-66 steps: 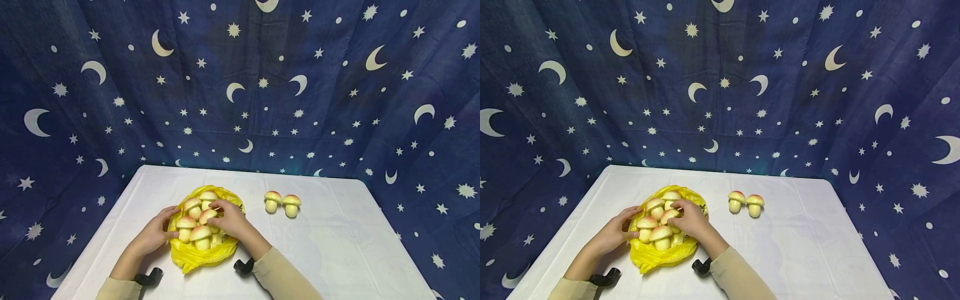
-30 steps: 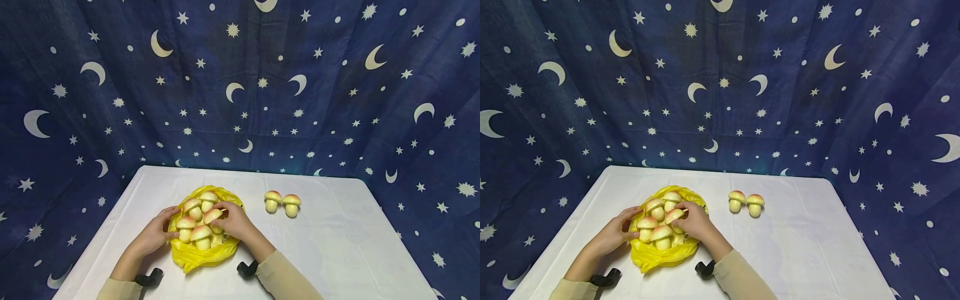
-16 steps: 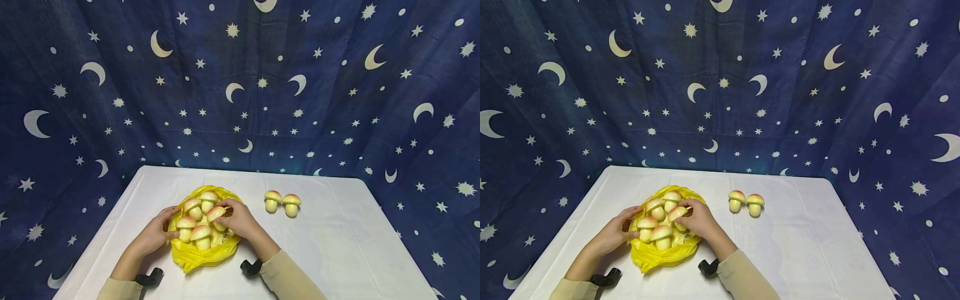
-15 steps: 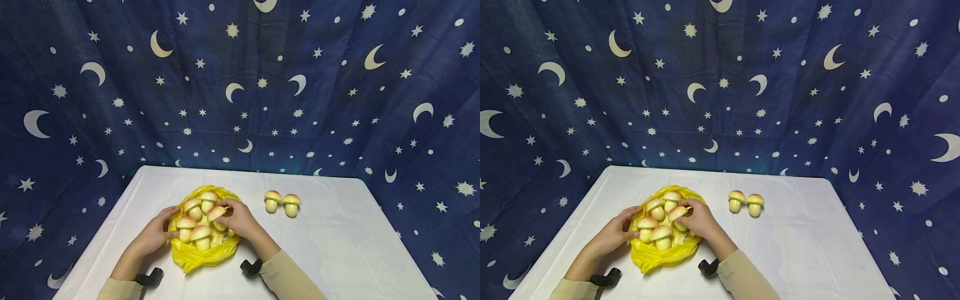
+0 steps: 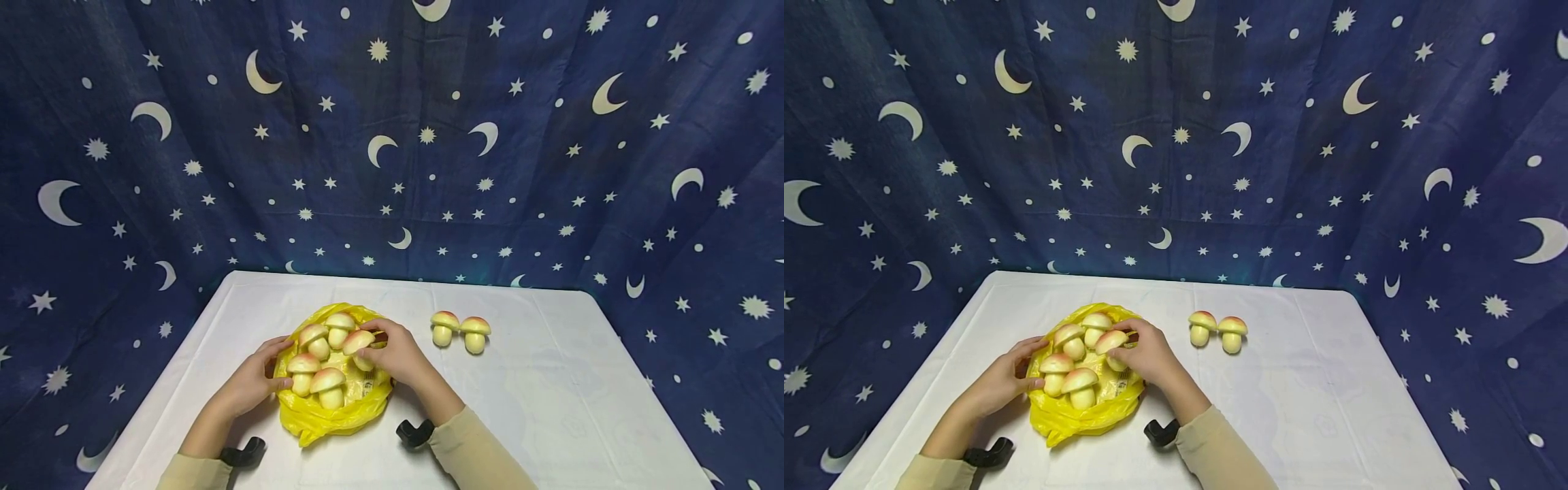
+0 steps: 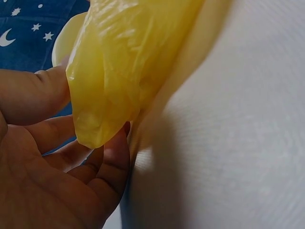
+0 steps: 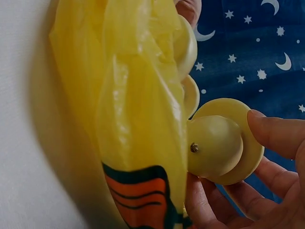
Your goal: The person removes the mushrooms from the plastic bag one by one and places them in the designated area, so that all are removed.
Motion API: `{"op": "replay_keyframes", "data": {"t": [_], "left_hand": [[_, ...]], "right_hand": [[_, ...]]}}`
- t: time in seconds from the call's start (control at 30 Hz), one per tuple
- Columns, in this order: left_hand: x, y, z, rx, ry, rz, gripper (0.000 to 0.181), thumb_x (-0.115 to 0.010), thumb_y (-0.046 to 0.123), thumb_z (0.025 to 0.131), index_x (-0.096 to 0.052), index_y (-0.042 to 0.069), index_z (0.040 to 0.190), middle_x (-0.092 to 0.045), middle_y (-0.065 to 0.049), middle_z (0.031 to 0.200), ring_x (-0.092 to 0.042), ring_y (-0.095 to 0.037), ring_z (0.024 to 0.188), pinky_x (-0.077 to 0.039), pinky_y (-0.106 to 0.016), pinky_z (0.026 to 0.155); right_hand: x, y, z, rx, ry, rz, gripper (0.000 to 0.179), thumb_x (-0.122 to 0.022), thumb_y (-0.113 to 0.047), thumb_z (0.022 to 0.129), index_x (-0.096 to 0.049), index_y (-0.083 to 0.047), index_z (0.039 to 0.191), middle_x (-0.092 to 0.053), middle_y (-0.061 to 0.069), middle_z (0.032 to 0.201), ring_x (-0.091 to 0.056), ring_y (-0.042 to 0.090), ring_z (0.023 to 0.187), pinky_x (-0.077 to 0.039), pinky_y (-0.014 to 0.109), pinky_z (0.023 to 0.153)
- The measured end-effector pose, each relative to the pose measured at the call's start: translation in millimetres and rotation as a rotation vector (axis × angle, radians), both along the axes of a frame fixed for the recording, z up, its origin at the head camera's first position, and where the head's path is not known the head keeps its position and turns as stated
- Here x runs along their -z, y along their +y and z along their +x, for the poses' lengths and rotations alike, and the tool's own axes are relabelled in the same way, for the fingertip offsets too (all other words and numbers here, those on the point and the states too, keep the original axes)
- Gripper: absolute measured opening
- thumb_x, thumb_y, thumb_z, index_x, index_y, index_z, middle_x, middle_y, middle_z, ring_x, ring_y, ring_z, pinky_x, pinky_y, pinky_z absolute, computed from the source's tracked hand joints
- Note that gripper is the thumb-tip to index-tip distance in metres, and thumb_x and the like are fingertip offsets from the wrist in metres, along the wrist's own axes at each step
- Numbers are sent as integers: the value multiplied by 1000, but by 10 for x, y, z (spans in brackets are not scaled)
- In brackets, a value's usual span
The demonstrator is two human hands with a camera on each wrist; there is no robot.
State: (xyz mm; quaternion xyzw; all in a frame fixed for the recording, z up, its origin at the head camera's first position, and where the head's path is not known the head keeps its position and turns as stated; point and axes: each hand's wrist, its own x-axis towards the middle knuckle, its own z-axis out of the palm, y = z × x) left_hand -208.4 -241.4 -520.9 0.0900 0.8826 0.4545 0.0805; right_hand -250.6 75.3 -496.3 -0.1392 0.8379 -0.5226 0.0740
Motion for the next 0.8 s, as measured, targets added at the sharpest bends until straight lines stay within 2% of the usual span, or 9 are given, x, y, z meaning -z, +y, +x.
{"op": "replay_keyframes", "data": {"t": [0.27, 0.53, 0.8], "left_hand": [[8, 2, 0, 2, 0, 5, 80, -84, 16, 92, -46, -3, 159, -34, -23, 172, -30, -52, 160, -23, -69, 129], [28, -4, -5, 4, 3, 7, 78, -85, 15, 92, -48, -3, 158, -33, -24, 173, -30, -53, 160, -23, -69, 129], [33, 0, -6, 6, 8, 19, 78, -85, 16, 92, -49, -4, 157, -32, -24, 173, -29, -53, 160, -22, -70, 129]], "right_hand": [[-22, 95, -21, 5, 12, -24, 49, -86, -21, 90, -72, -11, 136, -72, 7, 135, -70, 28, 117, -64, 35, 90], [-37, 193, -28, 36, 11, -13, 42, -86, -23, 91, -73, -21, 131, -74, 2, 129, -70, 24, 116, -64, 35, 89], [-70, 310, -52, 63, 13, -30, 45, -86, -21, 90, -73, -17, 133, -74, 6, 130, -69, 31, 120, -63, 36, 88]]}}
